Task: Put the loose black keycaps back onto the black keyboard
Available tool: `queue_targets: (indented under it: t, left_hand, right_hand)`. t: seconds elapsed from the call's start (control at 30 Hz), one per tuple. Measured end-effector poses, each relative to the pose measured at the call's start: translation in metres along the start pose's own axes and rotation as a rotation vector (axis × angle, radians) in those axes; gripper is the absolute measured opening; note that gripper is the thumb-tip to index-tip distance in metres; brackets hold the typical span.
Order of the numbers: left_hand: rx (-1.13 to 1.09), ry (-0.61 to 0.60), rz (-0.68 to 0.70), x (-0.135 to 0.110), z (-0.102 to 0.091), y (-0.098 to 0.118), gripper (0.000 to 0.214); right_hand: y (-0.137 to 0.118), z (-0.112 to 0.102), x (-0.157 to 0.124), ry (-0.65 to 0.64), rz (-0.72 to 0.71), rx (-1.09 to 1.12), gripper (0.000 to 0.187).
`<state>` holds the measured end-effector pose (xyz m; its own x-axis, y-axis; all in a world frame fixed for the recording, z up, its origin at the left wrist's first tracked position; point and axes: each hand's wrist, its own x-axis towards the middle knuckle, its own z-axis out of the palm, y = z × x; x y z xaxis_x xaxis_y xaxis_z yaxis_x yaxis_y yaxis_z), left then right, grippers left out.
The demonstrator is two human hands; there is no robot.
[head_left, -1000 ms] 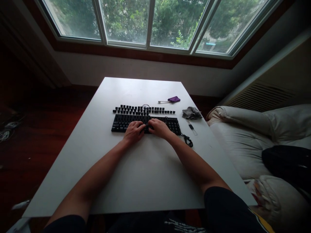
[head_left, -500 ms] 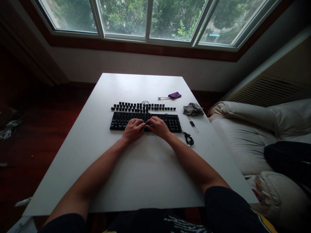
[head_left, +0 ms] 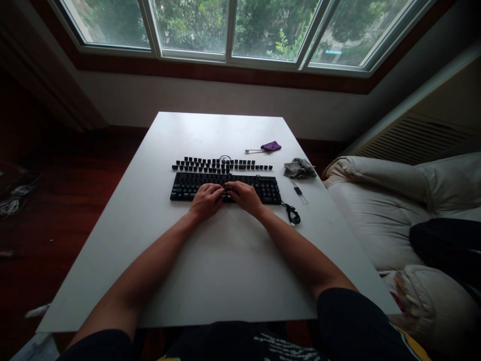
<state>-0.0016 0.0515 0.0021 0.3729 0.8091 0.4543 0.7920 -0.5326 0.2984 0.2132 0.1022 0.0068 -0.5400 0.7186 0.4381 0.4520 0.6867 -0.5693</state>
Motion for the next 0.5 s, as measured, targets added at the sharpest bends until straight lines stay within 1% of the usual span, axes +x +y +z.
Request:
queue_targets:
  t: [0.2, 0.4, 0.5]
  left_hand:
    - [-0.018, 0.004, -0.003, -0.0004, -0.0003, 0.0004, 0.036]
    - [-0.017, -0.001, 0.0, -0.0005, -0.0006, 0.0006, 0.036]
    - [-0.016, -0.003, 0.003, -0.0002, -0.0014, 0.0002, 0.036]
  right_hand:
    - [-0.0032, -0.0016, 0.0, 0.014, 0.015, 0.049, 0.022]
    - [-0.0026, -0.0004, -0.001, 0.027, 0.027, 0.04, 0.023]
    - [-0.002, -0.0036, 0.0011, 0.027, 0.061, 0.018, 0.023]
